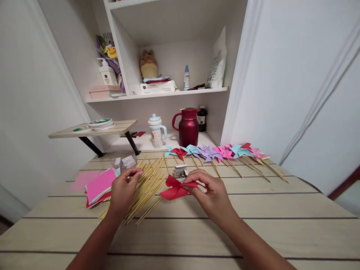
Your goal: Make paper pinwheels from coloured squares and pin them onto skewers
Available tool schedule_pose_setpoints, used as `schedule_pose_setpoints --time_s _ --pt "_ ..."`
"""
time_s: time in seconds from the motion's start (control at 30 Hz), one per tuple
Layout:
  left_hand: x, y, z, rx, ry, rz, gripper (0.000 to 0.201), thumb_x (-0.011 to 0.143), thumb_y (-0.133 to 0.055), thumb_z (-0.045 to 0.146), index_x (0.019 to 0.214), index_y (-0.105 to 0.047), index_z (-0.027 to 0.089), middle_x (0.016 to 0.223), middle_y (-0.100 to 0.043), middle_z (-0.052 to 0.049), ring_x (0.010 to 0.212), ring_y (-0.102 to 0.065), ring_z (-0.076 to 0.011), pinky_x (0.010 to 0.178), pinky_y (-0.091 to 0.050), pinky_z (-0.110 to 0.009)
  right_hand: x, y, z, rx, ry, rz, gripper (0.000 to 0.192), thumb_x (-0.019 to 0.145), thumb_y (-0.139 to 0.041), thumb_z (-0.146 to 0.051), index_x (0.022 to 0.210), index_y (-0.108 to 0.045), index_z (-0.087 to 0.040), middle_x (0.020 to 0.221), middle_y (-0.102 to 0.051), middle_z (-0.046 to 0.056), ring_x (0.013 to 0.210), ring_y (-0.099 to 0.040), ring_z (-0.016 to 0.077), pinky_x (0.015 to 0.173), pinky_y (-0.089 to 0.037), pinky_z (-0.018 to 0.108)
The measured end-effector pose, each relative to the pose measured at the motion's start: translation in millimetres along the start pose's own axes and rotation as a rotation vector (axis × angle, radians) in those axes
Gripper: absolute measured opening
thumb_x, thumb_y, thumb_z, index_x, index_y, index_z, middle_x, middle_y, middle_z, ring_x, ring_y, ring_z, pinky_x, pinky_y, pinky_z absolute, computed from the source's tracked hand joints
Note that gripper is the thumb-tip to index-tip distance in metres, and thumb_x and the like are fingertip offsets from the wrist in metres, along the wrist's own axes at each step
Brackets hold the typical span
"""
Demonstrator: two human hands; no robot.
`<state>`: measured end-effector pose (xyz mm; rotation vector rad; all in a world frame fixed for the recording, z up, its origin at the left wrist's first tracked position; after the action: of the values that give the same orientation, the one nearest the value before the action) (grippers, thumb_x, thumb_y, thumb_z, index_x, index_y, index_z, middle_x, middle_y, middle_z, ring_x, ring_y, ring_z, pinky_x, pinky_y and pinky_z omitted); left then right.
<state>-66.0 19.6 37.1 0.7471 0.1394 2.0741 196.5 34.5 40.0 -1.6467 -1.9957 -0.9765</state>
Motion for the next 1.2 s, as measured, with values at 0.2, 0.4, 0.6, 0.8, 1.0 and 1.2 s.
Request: schedule_pose_setpoints --time_s 0.2,0.4,0.6,0.8,1.0,1.2 --pt "-15 -20.8 15 -0.427 0.202 -0.134 0.027 0.075 -0.067 0.044 0.079 -0.066 0.017 0.073 -0.068 -0.003 0.068 -0.062 -0.0164 0.068 -0.048 -0.028 0 -2 -8 0.038 -0.022 0.005 0.005 0.086 -0.066 -0.022 0.082 -0.068 -0.023 0.082 -0.069 0.005 0.086 -0.066 0.0221 0.072 -0.053 0.032" --pt "-30 -31.4 22 -0.787 0.427 -0.255 0.026 0.071 -0.076 0.039 0.078 -0.068 0.016 0.073 -0.064 0.000 0.066 -0.056 -0.0104 0.069 -0.046 -0.023 0 -3 -11 0.050 -0.028 -0.020 0.006 0.087 -0.066 -0.023 0.081 -0.068 -0.023 0.081 -0.069 0.005 0.083 -0.066 0.0213 0.071 -0.052 0.031" --pt "-30 -34.2 25 -0.989 0.517 -0.253 0.024 0.069 -0.081 0.034 0.078 -0.069 0.015 0.076 -0.066 -0.001 0.066 -0.056 -0.0085 0.070 -0.047 -0.021 -1 -3 -7 0.069 -0.028 -0.027 0.005 0.087 -0.065 -0.021 0.083 -0.068 -0.023 0.082 -0.068 0.005 0.086 -0.065 0.0216 0.074 -0.053 0.032" --pt "-29 -36.2 25 -1.089 0.562 -0.257 0.026 0.064 -0.085 0.031 0.077 -0.070 0.014 0.080 -0.068 -0.003 0.067 -0.058 -0.0086 0.070 -0.048 -0.021 -1 -4 -7 0.061 -0.024 -0.023 0.004 0.086 -0.067 -0.022 0.082 -0.068 -0.023 0.081 -0.069 0.005 0.085 -0.066 0.0216 0.073 -0.053 0.032" --pt "-31 -36.2 28 -1.051 0.549 -0.290 0.027 0.062 -0.086 0.032 0.075 -0.070 0.014 0.074 -0.065 -0.002 0.067 -0.056 -0.0086 0.069 -0.047 -0.019 -1 -4 -8 0.043 -0.027 -0.022 0.005 0.086 -0.066 -0.021 0.082 -0.068 -0.023 0.081 -0.068 0.005 0.084 -0.065 0.0215 0.072 -0.052 0.032" --pt "-39 -38.0 32 -0.983 0.550 -0.398 0.025 0.069 -0.081 0.035 0.077 -0.069 0.015 0.074 -0.064 -0.001 0.066 -0.055 -0.0092 0.066 -0.046 -0.020 0 -4 -17 0.035 0.053 -0.051 0.009 0.087 -0.063 -0.017 0.083 -0.068 -0.023 0.079 -0.067 0.005 0.082 -0.064 0.0210 0.073 -0.052 0.034"
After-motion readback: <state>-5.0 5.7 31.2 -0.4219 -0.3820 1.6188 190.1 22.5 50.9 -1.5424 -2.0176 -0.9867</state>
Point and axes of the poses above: each hand's wrist, its own x-axis towards the middle knuckle, its own y-axis out of the back of the hand, z = x × y, the point moved 1 cm from there along x, towards the middle knuckle
